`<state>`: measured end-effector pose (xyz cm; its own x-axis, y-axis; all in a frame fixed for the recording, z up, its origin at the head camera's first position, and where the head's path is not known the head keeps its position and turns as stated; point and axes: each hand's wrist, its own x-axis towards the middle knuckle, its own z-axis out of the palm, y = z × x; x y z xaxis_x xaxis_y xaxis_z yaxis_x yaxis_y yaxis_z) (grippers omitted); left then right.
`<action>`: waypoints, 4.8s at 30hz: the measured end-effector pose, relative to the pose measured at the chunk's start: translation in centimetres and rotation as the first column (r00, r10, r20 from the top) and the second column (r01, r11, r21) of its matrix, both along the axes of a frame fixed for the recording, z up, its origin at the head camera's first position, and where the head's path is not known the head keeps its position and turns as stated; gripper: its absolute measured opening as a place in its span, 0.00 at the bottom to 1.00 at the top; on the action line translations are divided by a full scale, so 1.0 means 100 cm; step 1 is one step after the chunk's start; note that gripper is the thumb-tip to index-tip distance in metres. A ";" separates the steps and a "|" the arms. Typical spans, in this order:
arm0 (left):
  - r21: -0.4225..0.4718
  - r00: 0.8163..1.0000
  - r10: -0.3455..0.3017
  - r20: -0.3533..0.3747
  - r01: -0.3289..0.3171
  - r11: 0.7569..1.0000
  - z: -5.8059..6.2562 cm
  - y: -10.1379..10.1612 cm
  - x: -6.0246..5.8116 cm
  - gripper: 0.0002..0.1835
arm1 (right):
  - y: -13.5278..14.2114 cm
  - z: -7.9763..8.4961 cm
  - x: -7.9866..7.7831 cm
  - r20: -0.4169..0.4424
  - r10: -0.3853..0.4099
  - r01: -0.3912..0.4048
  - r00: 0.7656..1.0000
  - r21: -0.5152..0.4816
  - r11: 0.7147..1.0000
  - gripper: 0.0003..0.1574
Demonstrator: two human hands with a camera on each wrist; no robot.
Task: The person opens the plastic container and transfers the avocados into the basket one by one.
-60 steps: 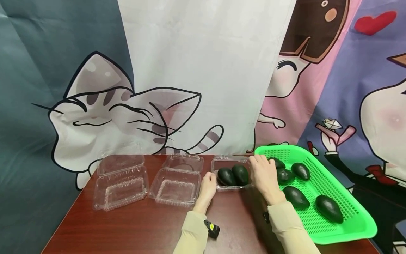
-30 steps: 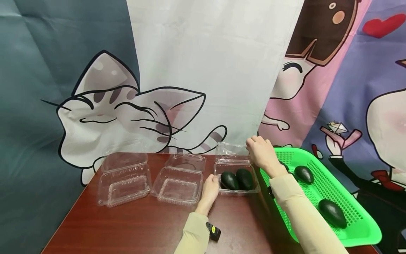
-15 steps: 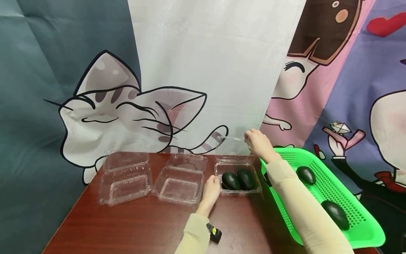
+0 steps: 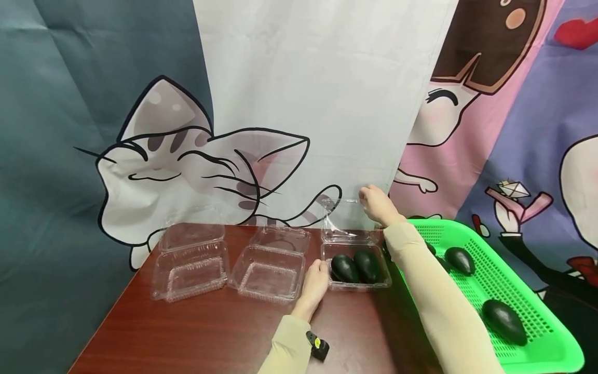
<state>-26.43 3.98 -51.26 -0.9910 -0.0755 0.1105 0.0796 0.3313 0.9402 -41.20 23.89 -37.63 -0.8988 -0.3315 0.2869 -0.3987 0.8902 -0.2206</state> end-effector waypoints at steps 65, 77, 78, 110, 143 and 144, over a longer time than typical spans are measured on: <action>-0.024 0.999 0.041 0.029 -0.041 0.999 0.007 -0.001 -0.026 0.15 | -0.040 -0.037 0.147 0.072 -0.094 0.114 0.993 -0.368 0.923 0.24; -0.044 0.999 0.016 0.033 -0.014 0.999 0.001 -0.004 -0.029 0.16 | -0.063 -0.065 0.153 0.172 -0.152 0.185 0.973 -0.190 0.964 0.28; -0.048 0.999 0.019 0.029 -0.017 0.999 0.000 -0.003 -0.029 0.16 | -0.063 -0.067 0.153 0.180 -0.156 0.188 0.971 -0.181 0.965 0.29; -0.065 0.999 0.008 0.043 -0.005 0.998 -0.001 -0.002 -0.029 0.20 | -0.073 -0.096 0.139 0.207 -0.137 0.165 0.969 -0.127 0.978 0.36; -0.080 1.000 0.000 0.017 0.001 0.997 -0.004 -0.002 -0.031 0.18 | -0.071 -0.064 0.150 0.084 -0.132 0.150 0.988 -0.274 0.950 0.40; -0.082 1.000 0.001 0.021 0.000 0.997 -0.004 -0.002 -0.031 0.18 | -0.071 -0.062 0.151 0.082 -0.130 0.148 0.988 -0.278 0.949 0.40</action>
<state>-29.53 3.82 -51.66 -0.9932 -0.0675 0.0953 0.0598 0.4069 0.9115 -26.07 16.75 -43.88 -0.9492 -0.1156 0.2927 -0.2530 0.8335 -0.4911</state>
